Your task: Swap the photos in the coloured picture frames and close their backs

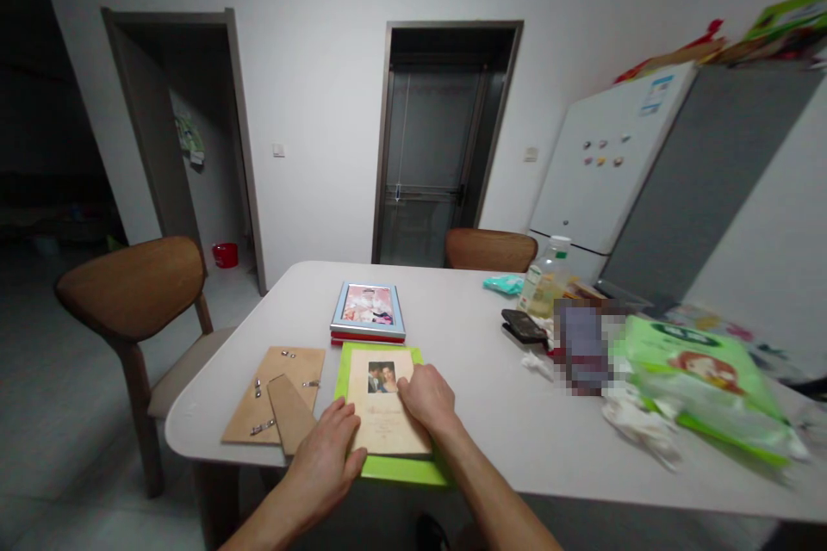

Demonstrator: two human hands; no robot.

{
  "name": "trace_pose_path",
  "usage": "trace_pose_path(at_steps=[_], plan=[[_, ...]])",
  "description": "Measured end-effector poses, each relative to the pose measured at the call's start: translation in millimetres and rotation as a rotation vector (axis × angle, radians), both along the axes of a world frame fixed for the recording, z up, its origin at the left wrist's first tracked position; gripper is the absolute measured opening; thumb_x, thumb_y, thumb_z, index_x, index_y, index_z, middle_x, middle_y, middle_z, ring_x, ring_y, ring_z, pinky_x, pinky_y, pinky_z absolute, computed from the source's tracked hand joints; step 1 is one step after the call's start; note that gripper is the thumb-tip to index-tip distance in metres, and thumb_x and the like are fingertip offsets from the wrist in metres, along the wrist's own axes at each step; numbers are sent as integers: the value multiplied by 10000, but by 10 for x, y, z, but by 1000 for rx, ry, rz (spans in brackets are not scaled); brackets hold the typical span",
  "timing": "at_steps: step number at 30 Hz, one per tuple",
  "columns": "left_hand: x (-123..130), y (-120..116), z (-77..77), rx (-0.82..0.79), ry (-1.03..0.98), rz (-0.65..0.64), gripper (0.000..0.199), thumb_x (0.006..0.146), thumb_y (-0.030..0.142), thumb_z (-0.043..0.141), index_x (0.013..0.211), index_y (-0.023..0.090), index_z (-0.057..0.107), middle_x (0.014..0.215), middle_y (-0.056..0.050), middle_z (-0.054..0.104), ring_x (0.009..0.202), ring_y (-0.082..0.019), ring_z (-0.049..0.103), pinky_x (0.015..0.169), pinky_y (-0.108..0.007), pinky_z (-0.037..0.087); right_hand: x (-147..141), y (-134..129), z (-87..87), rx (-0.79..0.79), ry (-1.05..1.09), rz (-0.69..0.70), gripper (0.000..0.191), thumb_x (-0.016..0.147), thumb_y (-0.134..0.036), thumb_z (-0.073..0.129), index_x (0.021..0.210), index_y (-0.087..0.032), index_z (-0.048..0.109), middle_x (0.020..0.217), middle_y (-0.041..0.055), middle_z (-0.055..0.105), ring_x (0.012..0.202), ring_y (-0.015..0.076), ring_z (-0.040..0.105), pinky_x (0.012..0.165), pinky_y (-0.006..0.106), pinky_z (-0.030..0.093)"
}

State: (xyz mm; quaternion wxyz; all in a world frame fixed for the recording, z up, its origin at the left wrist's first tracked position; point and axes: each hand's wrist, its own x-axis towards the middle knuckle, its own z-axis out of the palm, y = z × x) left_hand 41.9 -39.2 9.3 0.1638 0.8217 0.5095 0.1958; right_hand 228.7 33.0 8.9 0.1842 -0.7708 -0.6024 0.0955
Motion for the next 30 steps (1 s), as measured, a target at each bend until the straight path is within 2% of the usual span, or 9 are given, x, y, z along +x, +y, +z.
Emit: trace_pose_path(at_steps=[8, 16, 20, 24, 27, 30], plan=[[-13, -21, 15, -1, 40, 8, 401, 761, 295, 398, 1108, 122, 498, 1243, -77, 446, 1212, -219, 271, 1010, -321, 219, -54, -47, 6, -7, -166, 17, 336, 733, -351, 380, 883, -139, 593, 898, 134, 590, 787, 217, 570, 607, 283, 386], [-32, -36, 50, 27, -34, -26, 392, 726, 258, 447, 1076, 100, 526, 1213, -123, 474, 1188, -257, 322, 990, -391, 266, -100, -104, 9, 16, -229, 47, 322, 755, -356, 402, 922, -149, 583, 917, 116, 570, 788, 195, 557, 619, 265, 378], [-328, 1, -18, 52, -64, -29, 490, 681, 235, 494, 1148, 93, 465, 1268, -136, 408, 1192, -243, 323, 1000, -392, 254, -277, -161, 21, 117, -139, 162, 329, 779, -348, 374, 979, -174, 568, 934, 93, 565, 835, 176, 526, 682, 250, 360], [-726, 55, -68, 77, -50, 80, 540, 640, 228, 529, 1160, 109, 449, 1272, -141, 401, 1186, -246, 333, 993, -416, 256, -466, -74, 99, 259, -133, 257, 343, 760, -286, 402, 1050, -164, 538, 1034, 93, 543, 954, 194, 456, 805, 264, 305], [-838, 47, -53, 52, -33, 97, 554, 632, 229, 547, 1163, 109, 445, 1271, -141, 401, 1183, -243, 339, 990, -404, 266, -494, 58, 134, 218, -171, 259, 311, 752, -267, 401, 998, -161, 559, 1049, 90, 538, 959, 205, 441, 811, 283, 293], [-803, 9, -35, 6, 5, 91, 561, 627, 219, 559, 1166, 114, 447, 1287, -136, 379, 1201, -243, 310, 1000, -403, 245, -453, 123, 75, 128, -213, 291, 277, 762, -298, 386, 871, -154, 597, 960, 99, 559, 904, 211, 458, 749, 299, 314]])
